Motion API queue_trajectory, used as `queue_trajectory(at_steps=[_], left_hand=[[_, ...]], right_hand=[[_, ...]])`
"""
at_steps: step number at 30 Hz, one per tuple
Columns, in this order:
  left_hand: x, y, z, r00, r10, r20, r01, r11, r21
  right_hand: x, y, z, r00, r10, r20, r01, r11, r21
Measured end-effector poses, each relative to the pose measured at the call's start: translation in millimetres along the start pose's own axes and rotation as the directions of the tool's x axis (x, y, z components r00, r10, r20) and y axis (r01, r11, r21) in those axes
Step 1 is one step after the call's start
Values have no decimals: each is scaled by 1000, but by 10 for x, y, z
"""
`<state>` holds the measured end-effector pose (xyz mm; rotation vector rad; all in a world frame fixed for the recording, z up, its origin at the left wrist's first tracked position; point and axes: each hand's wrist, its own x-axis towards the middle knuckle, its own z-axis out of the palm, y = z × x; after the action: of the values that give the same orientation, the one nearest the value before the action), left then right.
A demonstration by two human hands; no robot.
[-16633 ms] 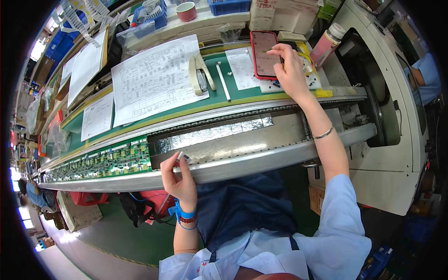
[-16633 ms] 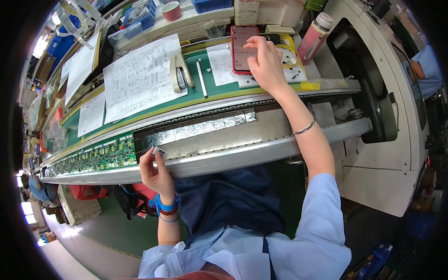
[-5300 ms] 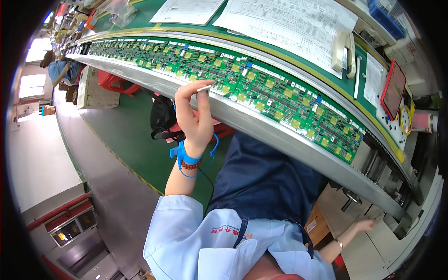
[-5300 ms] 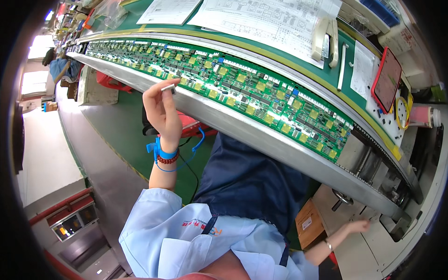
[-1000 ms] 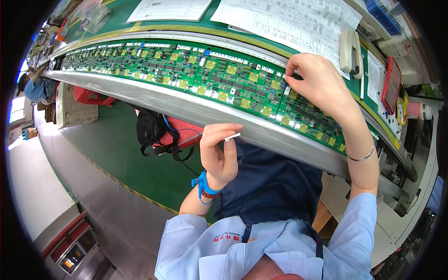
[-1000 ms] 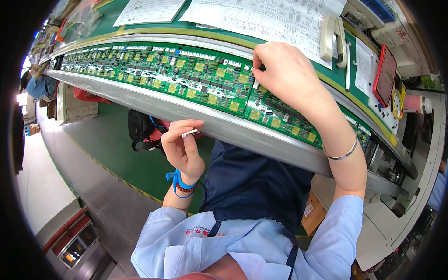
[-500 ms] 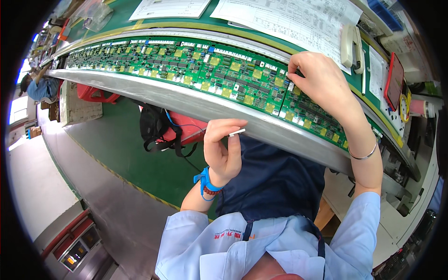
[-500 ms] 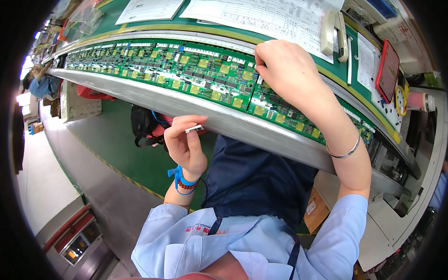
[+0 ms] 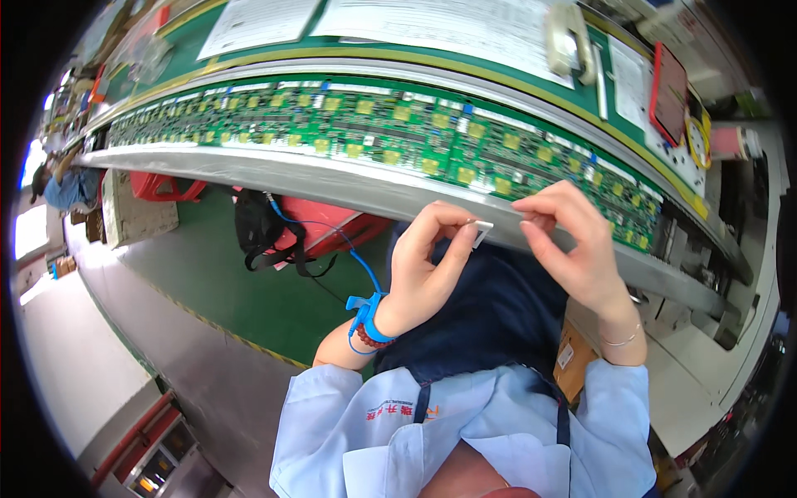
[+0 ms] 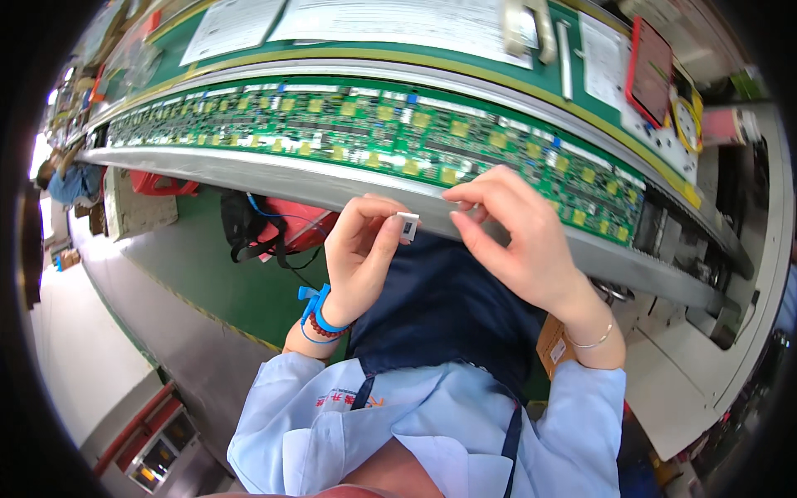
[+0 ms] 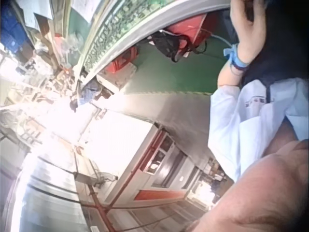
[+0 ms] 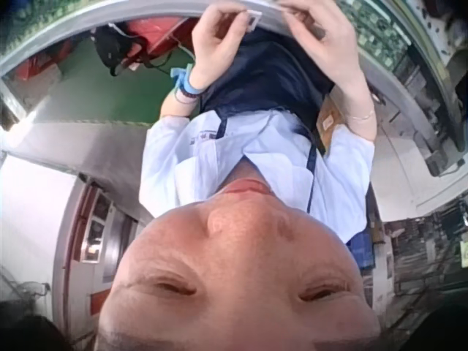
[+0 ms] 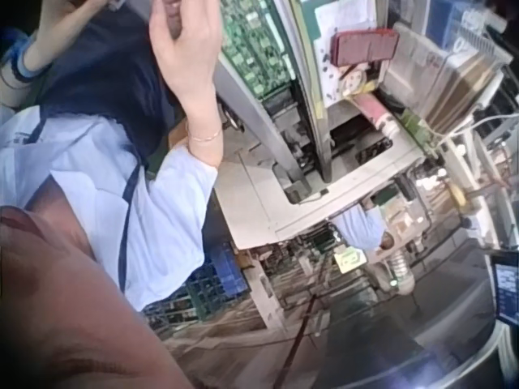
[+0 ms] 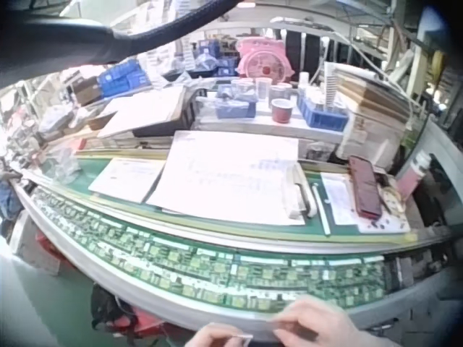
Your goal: The person assembles electronic circuit boards on a production line, using a small white tool to press components onto the green boards. The person also uses a smartphone to reference information during the process. The boards are moved along a conveyor system as the person works.
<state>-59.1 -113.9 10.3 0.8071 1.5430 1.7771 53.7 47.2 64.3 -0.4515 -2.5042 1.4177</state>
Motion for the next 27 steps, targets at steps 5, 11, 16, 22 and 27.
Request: queue_trajectory(at_steps=[5,11,16,22,27], left_hand=[[7,-32,344,999,-40,20,39,997,72],[102,6,634,945,126,300,-221,927,304],[138,53,880,873,174,456,-359,862,358],[209,33,973,798,203,568,-493,762,420],[270,38,1060,806,272,525,-514,761,395]], right_hand=[[-424,128,-45,995,50,-84,-44,996,73],[-713,213,-228,982,140,-129,-114,974,194],[-881,264,-381,973,125,-193,-103,988,119],[-1112,317,-444,937,111,-331,-121,993,-9],[-1226,599,-652,686,177,-706,-289,957,-41]])
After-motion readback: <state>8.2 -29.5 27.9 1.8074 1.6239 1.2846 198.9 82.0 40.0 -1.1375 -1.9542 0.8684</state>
